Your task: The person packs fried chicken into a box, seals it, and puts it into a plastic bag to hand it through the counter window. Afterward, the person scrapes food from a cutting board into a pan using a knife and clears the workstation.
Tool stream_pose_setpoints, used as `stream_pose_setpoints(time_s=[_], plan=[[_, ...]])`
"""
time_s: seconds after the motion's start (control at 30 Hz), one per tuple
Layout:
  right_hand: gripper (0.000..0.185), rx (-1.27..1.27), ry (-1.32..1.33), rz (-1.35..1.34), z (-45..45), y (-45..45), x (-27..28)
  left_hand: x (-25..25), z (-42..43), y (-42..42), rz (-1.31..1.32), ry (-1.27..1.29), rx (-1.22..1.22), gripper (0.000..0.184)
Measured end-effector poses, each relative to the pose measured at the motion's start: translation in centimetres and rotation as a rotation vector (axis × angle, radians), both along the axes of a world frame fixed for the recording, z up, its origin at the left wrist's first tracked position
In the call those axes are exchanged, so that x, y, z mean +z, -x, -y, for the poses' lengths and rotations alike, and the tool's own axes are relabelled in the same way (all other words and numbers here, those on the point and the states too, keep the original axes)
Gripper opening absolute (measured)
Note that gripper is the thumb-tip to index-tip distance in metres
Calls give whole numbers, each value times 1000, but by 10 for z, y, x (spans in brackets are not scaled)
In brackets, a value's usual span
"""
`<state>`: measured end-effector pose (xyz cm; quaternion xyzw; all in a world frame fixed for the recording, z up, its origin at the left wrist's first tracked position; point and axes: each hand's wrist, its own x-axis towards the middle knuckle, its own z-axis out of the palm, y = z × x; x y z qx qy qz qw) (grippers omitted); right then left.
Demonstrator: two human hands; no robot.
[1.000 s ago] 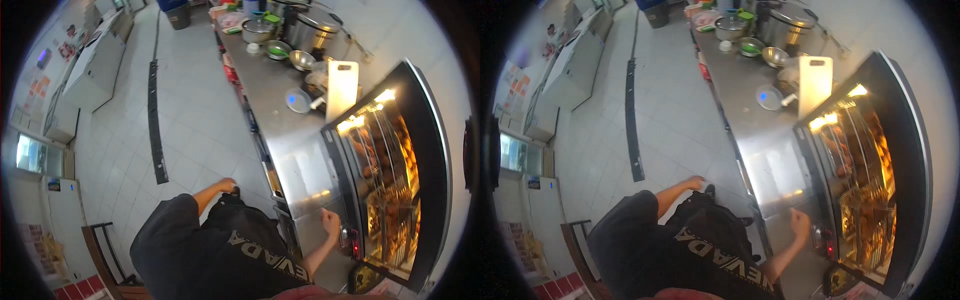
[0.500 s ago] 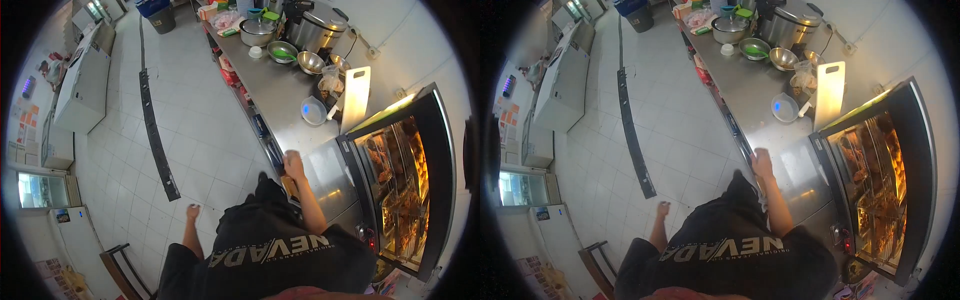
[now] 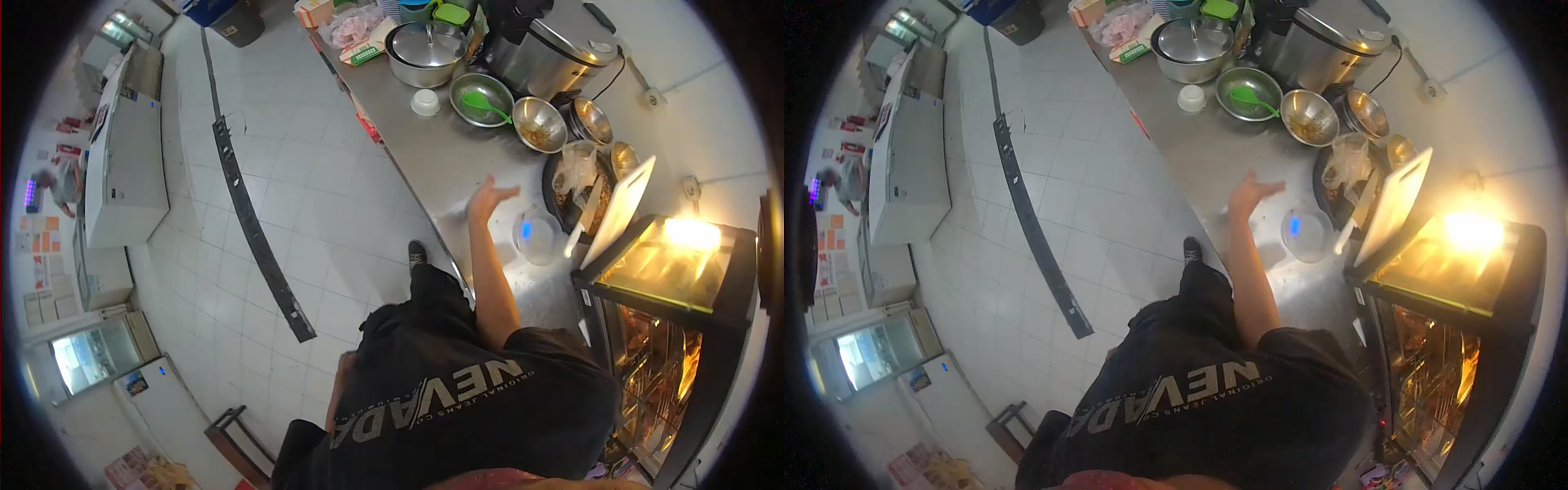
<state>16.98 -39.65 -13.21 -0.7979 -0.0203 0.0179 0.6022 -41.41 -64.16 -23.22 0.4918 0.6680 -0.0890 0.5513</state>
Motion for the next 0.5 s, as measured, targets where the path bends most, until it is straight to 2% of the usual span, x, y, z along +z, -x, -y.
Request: stream_pose_setpoints(time_s=[0.1, 0.13, 0.17, 0.2, 0.33, 0.43, 0.5], plan=[[75, 476, 63, 27, -44, 18, 28, -2, -99, 10, 194, 28, 371, 26], [65, 587, 99, 147, -61, 25, 24, 39, -132, -25, 133, -47, 692, 33], [56, 697, 131, 271, -84, 29, 21, 55, -166, -39, 127, -77, 720, 42], [53, 702, 152, 349, -111, 34, 27, 75, -196, -56, 142, -121, 733, 47], [51, 598, 376, 597, -228, 5, 52, 80, -279, -85, 158, -118, 591, 49], [57, 536, 844, 327, -288, -18, 47, 44, -311, -73, 145, -38, 349, 43], [62, 556, 856, 400, -296, -27, 21, 27, -325, -58, 96, 19, 131, 40]])
